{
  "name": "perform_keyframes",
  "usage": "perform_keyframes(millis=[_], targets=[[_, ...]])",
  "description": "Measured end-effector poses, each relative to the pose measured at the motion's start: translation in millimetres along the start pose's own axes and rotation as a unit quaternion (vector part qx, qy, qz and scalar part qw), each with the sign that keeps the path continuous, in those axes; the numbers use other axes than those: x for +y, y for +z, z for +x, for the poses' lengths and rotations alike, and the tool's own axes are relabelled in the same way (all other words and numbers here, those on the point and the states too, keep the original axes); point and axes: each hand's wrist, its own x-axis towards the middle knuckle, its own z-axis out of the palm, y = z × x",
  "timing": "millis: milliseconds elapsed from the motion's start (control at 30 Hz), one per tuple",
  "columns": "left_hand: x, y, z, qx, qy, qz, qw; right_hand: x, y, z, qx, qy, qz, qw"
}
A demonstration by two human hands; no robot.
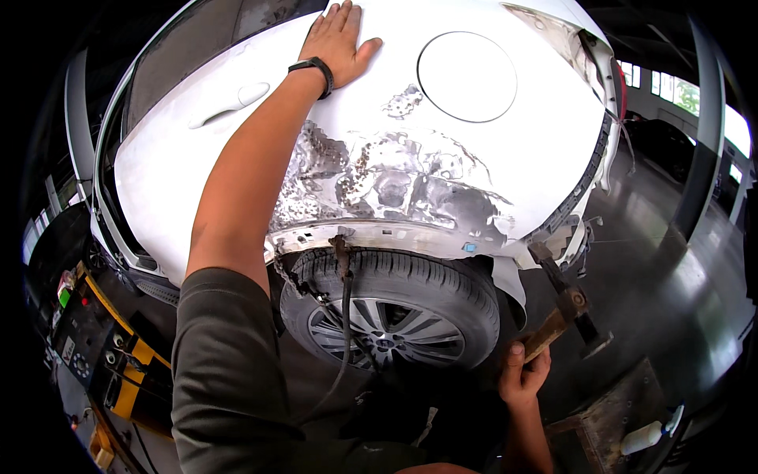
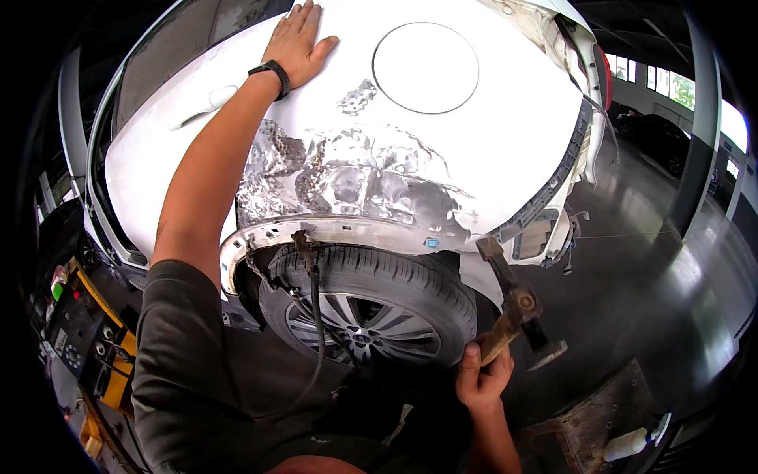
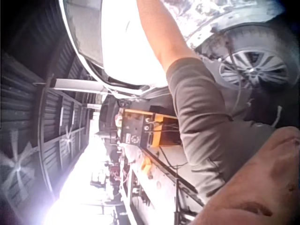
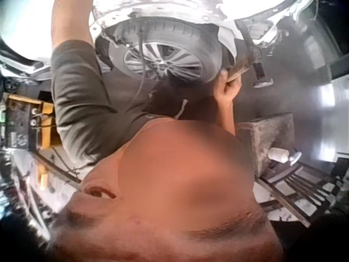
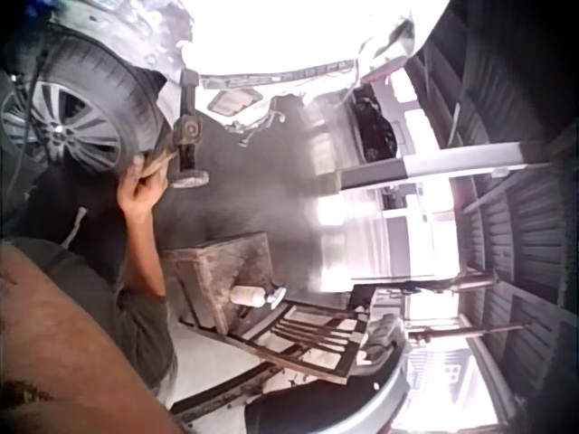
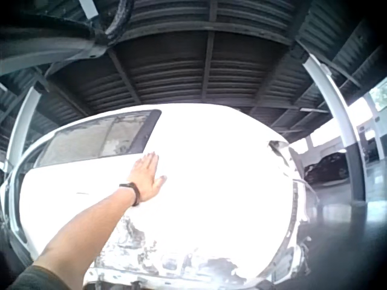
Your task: The person uses a hammer to tap on a damaged car fender and then uses a slide hammer to pull out dents in the metal.
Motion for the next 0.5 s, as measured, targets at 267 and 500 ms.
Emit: perform_keyframes(millis=[267,500], targets=[[57.3,-17.9,-73.4,-0.012,0.133,0.032,0.99,0.7,-3.4,2.7,0.017,-0.055,-0.039,0.998],[58.3,-36.0,-98.0,-0.067,0.15,-0.004,0.986,3.7,9.8,-4.2,0.004,-0.027,-0.004,1.0]])
